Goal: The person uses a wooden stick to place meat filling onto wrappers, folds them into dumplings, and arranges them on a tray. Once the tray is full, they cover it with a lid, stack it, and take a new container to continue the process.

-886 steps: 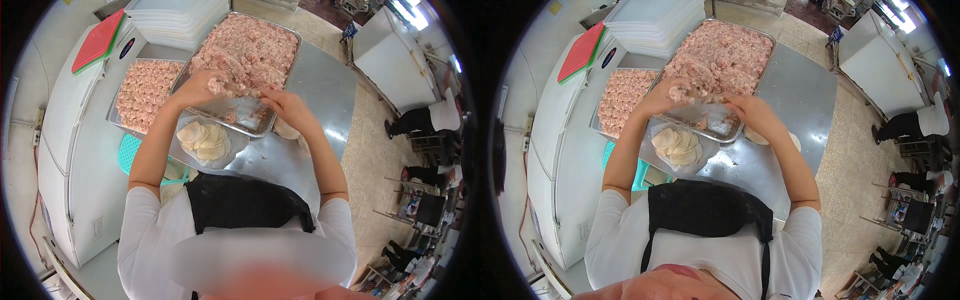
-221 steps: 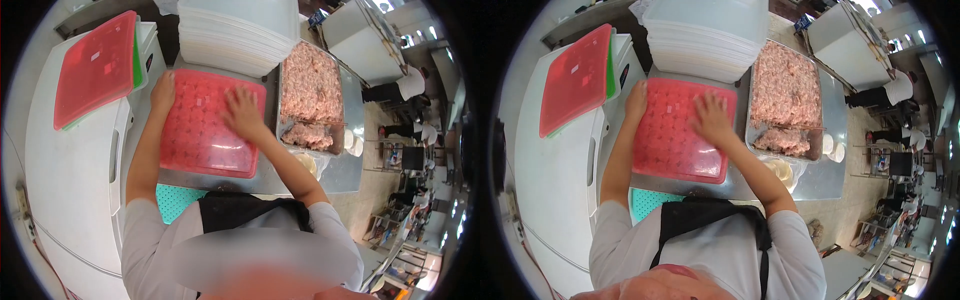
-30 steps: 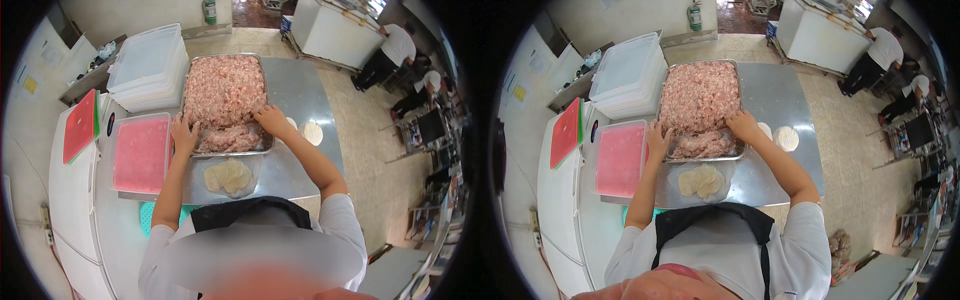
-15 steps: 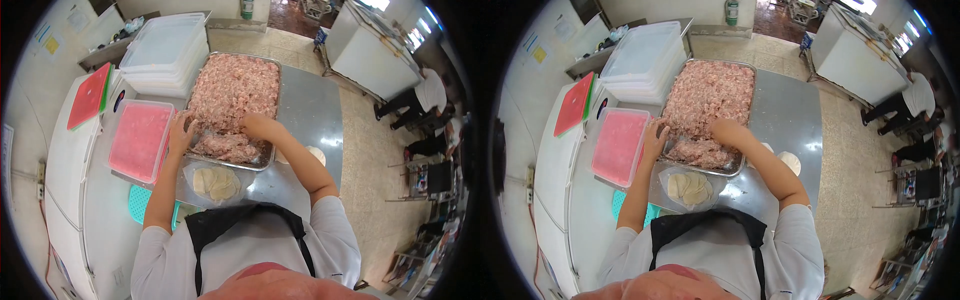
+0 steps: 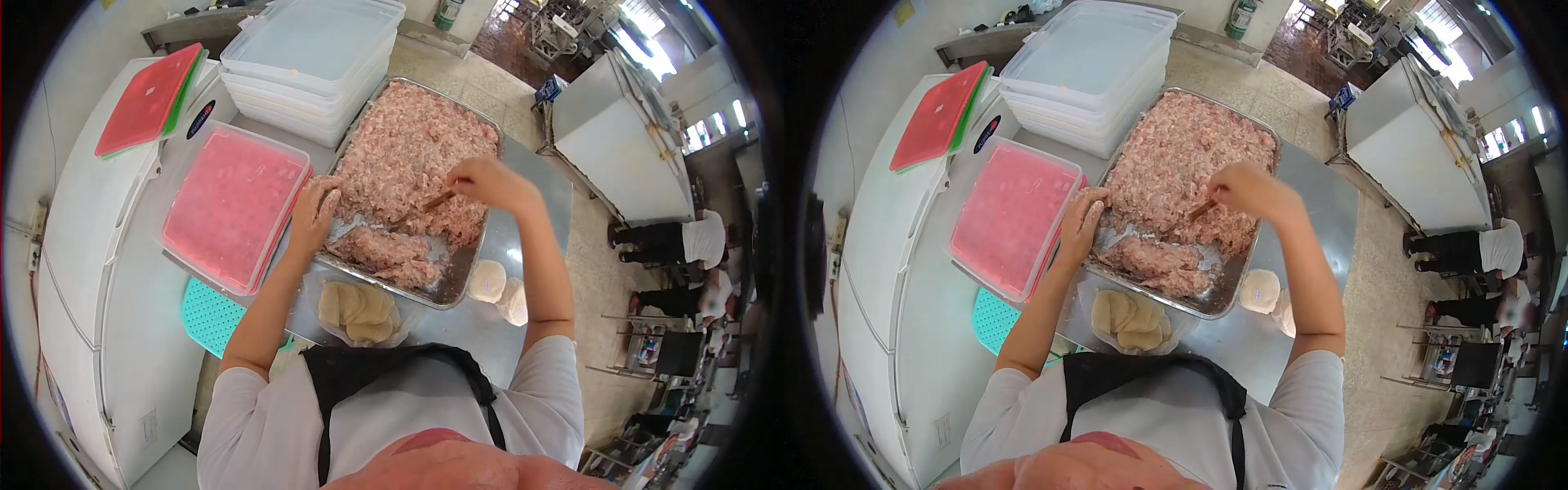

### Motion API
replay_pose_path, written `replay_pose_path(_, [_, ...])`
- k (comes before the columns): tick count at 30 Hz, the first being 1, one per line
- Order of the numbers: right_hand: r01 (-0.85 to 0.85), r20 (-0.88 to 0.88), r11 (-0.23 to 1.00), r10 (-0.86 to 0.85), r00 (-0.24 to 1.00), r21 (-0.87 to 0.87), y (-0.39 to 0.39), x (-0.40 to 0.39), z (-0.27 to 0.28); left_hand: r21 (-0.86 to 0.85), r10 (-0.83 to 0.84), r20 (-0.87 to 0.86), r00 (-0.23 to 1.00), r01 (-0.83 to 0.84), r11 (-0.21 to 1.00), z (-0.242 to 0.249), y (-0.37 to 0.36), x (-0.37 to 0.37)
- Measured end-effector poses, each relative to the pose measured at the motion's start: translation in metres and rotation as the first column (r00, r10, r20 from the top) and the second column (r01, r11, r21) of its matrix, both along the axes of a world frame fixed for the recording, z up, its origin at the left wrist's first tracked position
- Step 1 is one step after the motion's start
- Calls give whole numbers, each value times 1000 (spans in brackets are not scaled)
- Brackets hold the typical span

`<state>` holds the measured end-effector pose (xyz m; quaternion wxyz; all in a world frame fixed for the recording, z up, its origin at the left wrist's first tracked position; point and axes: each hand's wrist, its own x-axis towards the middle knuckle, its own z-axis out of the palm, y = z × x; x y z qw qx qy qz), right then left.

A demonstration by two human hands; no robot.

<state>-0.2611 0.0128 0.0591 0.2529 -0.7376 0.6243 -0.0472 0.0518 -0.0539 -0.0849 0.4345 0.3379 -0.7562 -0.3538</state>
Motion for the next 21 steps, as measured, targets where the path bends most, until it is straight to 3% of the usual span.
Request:
replay_pose_path(1, [2,-3,1000,-2,1000,9,-6,4,-2,-13,-1,2,1000,1,1000,2,1,0])
replay_pose_path(3, [-171,-378,985,164,911,15,-16,20,-5,-24,7,6,1000,-6,1000,-2,0,0])
replay_pose_path(4, [-165,-382,986,160,910,20,-18,29,-15,-44,19,11,1000,-18,999,-3,-1,0])
replay_pose_path(6, [-157,-690,985,159,706,67,-13,45,-39,-22,14,-1,1000,-14,1000,-2,0,0])
replay_pose_path(10, [-160,-683,981,190,706,108,-5,45,-43,2,-12,55,998,12,1000,4,0,1])
replay_pose_path(12, [-302,-452,953,285,845,36,9,48,-46,10,-15,29,999,15,1000,4,0,3])
replay_pose_path(13, [-307,-459,950,295,838,50,12,49,-44,10,-22,14,1000,22,1000,3,0,3])
replay_pose_path(16, [-375,-550,927,300,779,-26,9,53,-14,0,27,-19,999,-27,1000,-2,-1,3])
replay_pose_path(18, [-236,-684,970,139,716,-51,-11,50,28,0,23,-13,1000,-23,1000,-2,-1,2])
replay_pose_path(20, [-293,-804,936,17,594,-196,-39,35,41,-7,17,3,1000,-16,1000,-3,-1,4])
replay_pose_path(21, [-334,-807,908,-9,591,-255,-56,31,38,-15,9,14,1000,-9,1000,-3,-1,4])
